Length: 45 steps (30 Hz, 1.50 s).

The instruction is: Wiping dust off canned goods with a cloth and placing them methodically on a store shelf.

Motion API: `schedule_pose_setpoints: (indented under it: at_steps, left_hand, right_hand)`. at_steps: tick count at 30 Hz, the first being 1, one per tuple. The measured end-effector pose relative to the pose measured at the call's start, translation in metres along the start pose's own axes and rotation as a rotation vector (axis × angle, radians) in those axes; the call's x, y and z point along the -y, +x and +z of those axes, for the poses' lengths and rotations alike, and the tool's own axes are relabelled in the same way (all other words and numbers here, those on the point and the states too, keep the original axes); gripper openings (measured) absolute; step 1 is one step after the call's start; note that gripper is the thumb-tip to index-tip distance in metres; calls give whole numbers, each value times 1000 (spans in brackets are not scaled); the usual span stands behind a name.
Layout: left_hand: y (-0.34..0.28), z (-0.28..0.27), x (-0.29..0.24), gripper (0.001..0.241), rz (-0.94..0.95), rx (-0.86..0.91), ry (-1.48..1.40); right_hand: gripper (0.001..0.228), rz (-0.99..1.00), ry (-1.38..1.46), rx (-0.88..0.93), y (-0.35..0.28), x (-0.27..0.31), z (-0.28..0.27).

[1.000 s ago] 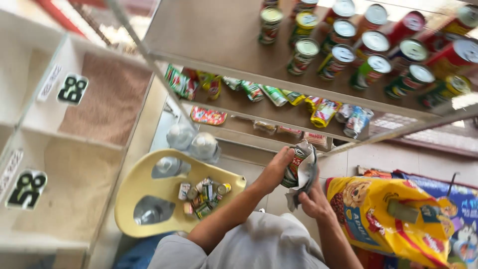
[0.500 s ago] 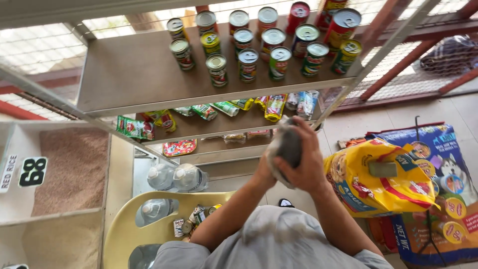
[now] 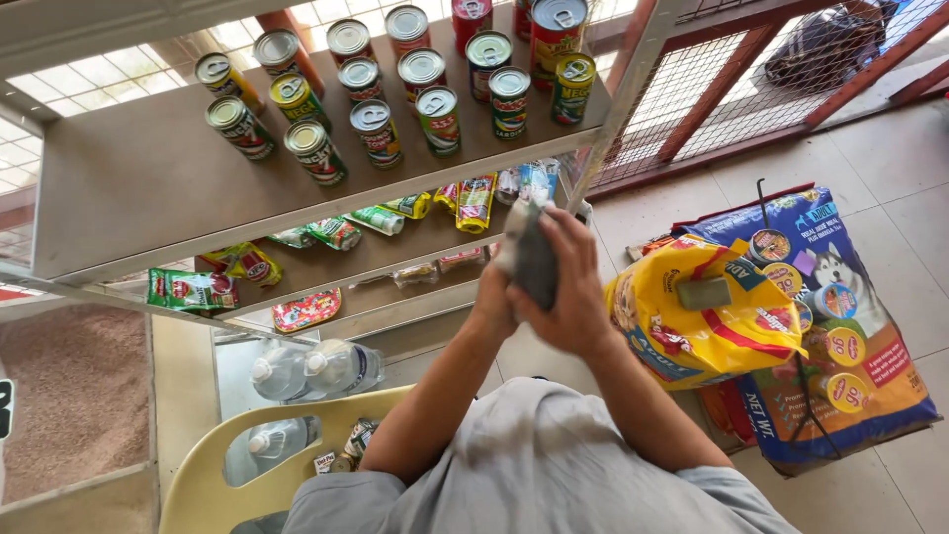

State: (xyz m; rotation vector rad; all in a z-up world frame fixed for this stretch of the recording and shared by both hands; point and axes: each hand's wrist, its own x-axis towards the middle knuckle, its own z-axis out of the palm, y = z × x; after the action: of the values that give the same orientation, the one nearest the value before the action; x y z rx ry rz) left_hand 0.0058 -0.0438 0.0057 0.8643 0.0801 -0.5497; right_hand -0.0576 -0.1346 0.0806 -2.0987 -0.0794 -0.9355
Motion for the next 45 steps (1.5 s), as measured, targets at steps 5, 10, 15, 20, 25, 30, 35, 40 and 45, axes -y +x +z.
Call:
schedule_pose_setpoints:
  at_steps: [5,10,15,20,25,30,35,40,45]
  left_hand:
    - [-1,9,7,40,-12,-74,89]
    - [-12,57,-5,85,-225,166,60]
    - [22,43,20,58,-28,20,-49]
    - [0,83,15,84,-109,161,117]
    - [-11,94,10,58,123,-1,-122]
    - [11,51,44,62,29,-11,-119]
    - [0,51,53,53,41,16,-164]
    - [-17,46,40,37,219,-16,-152]
    - [-32,37,34,29,307,-28,-174]
  right_hand:
    - [86,-98,105,81,-1,-45,-10]
    - [47,247,79,-265,14,-64,-28]
    - [79,-100,108,-35,7,-57,-37]
    - [41,101,91,-227,26,-85,-53]
    - [73,-80,80,104,30,-40,-57]
    - [47,-17,132,-60,33,-75,-44]
    - [35,39,170,-162,35,-61,-43]
    - [77,-310,227,85,20,-29,-37]
    - [44,-90,281,-46,28,-72,-18]
